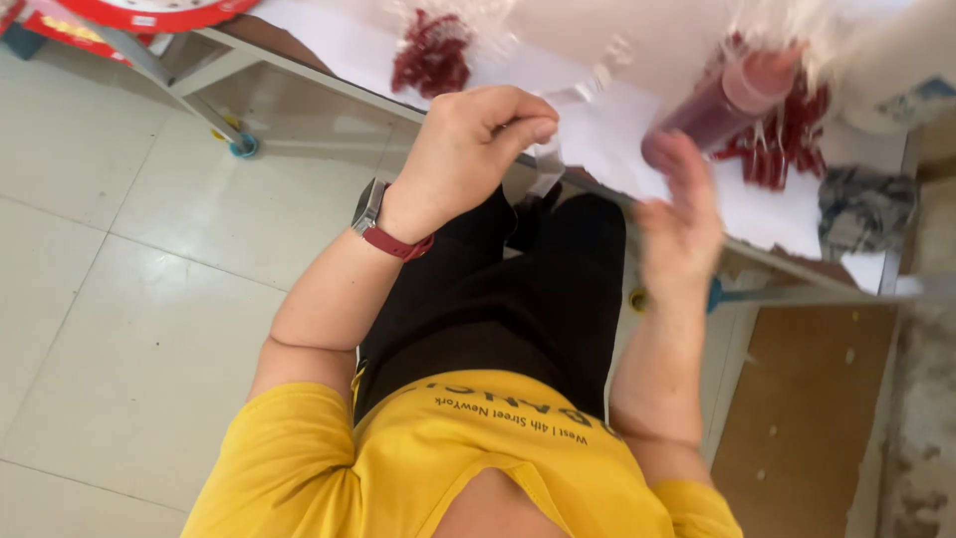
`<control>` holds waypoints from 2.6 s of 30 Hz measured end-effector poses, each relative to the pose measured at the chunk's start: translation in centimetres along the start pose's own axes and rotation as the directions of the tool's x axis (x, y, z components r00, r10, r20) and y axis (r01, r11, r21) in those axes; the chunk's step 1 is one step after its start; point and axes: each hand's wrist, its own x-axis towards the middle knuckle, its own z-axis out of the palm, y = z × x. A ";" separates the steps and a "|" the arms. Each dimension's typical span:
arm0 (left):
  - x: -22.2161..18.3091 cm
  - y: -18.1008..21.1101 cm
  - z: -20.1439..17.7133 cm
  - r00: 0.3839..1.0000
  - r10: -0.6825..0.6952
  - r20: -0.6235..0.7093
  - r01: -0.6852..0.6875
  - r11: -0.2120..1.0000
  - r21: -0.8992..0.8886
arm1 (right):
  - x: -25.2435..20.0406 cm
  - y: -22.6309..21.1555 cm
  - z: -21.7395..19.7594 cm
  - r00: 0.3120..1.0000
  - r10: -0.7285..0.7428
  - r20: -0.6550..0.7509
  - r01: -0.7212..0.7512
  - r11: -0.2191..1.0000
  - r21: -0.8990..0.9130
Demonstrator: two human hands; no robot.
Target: The person fills small plastic tubes with liquid using a squeeze bottle and ties the filled tubes by hand.
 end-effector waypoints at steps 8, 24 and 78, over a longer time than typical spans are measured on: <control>-0.2 0.4 1.2 0.920 -0.276 0.278 0.391 0.677 -0.623 | 1.9 -1.2 5.9 0.960 0.222 0.171 -0.263 0.926 0.272; -2.0 -2.5 4.7 0.923 -0.384 -0.011 0.330 0.808 -0.487 | -0.6 0.4 6.3 0.938 0.335 0.086 -0.345 0.896 0.280; 1.9 0.5 2.8 1.000 -0.023 0.017 0.024 0.999 -0.027 | 2.0 2.8 5.4 0.876 0.235 0.421 -0.300 0.949 0.094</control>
